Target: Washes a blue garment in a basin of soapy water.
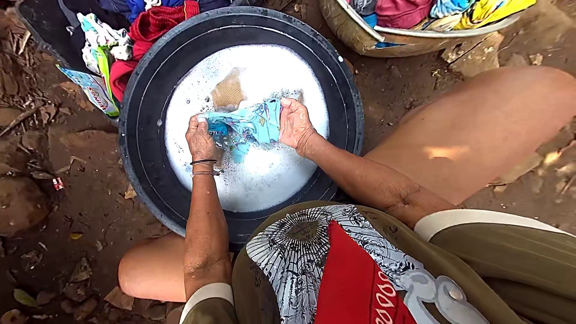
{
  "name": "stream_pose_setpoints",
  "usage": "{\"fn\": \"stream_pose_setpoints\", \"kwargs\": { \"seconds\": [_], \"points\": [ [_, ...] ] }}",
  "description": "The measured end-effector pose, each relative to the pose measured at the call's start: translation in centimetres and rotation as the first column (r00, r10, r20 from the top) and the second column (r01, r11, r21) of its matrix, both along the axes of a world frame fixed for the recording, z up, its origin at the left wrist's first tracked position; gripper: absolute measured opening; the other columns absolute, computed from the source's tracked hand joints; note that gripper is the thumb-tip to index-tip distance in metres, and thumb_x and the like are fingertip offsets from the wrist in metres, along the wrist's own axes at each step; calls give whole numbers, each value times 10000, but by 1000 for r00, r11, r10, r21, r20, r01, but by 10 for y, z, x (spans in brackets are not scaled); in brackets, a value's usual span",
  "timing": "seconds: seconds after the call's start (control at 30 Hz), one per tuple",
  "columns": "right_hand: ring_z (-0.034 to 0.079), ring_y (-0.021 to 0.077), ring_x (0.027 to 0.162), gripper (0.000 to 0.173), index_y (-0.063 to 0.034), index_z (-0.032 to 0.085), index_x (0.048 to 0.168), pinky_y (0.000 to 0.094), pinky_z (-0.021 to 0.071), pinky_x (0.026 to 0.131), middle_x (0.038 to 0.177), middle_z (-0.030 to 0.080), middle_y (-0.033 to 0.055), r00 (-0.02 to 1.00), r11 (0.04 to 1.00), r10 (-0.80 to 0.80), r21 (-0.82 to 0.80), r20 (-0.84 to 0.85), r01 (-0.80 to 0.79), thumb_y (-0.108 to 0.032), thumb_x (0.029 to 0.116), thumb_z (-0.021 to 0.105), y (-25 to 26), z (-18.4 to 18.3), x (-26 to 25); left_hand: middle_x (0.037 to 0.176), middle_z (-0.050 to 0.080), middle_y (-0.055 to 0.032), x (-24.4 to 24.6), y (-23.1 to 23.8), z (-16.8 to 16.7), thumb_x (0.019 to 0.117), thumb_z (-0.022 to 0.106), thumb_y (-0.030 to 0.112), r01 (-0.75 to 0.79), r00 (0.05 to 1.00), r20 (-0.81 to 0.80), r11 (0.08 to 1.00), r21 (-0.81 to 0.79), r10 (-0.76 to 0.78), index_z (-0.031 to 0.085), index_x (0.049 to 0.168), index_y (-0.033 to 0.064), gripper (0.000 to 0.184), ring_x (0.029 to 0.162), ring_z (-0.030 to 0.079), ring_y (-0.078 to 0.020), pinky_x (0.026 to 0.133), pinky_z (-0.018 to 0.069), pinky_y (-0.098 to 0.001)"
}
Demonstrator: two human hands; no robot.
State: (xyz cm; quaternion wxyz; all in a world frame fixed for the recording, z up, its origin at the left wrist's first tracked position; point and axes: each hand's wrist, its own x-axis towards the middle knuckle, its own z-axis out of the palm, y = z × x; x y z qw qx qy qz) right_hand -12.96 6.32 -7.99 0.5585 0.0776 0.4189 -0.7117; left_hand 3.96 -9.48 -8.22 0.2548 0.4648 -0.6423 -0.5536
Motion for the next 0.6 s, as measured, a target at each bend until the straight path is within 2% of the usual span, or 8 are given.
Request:
{"fn": "stream_pose_setpoints", "kwargs": {
  "seconds": [0.13,0.23,0.3,0.33,0.4,0.47,0.5,0.6],
  "points": [
    [617,207,1130,504,-132,501,1331,452,531,950,1225,620,79,994,995,89,33,66,-91,-456,1073,212,-8,3,12,1282,656,-214,-32,42,47,1048,367,85,323,927,-142,930,-176,-348,624,1221,-121,371,1178,636,-172,1042,499,-346],
    [662,121,795,324,-139,611,1053,312,574,701,872,665,19,1000,999,-13,-34,-7,13,-363,1083,380,-15,0,26,1172,702,-207,-47,89,40,1060,455,174,515,801,-20,705,-489,-599,709,1074,-54,342,1211,623,-278,1116,437,-445],
    [640,81,780,223,-86,612,1042,269,562,711,859,650,13,976,987,-107,-141,-191,80,-198,1077,423,-15,-6,34,1038,723,-178,-50,104,26,1060,466,289,497,809,202,460,-736,-552,725,974,22,382,1082,663,-345,989,480,-523],
    [635,87,809,210,-71,614,1066,276,558,731,889,646,25,957,987,-133,-127,-258,103,-168,1064,429,-13,-1,38,969,733,-192,-51,104,24,1041,488,290,424,863,228,398,-814,-451,727,917,16,384,998,694,-366,911,529,-523],
    [635,107,888,267,-84,601,1103,301,556,780,954,644,35,938,991,-113,33,-327,131,-206,1085,364,-8,31,46,947,736,-261,-49,91,33,992,543,205,327,944,255,476,-816,-211,725,926,-73,339,934,728,-394,830,571,-505],
    [619,182,940,325,-46,600,1137,388,540,793,1024,623,98,926,959,-85,220,-368,176,-245,1085,347,-12,56,51,1044,705,-323,-48,74,49,1013,498,153,368,892,444,705,-606,-84,674,1039,-142,345,1001,710,-454,862,541,-571],
    [610,189,941,342,-36,596,1138,395,530,794,1029,616,105,919,950,-84,249,-386,191,-248,1084,333,-17,58,49,1031,695,-332,-51,74,55,1033,482,153,363,877,474,751,-552,-77,656,1043,-158,356,987,705,-467,855,535,-585],
    [633,121,931,228,76,642,1101,277,531,857,990,665,128,753,976,-121,61,-646,209,-54,1037,465,-14,34,45,835,697,-264,-55,102,56,988,519,163,347,922,366,683,-643,-125,656,906,-118,323,781,724,-400,674,570,-518]
  ]
}}
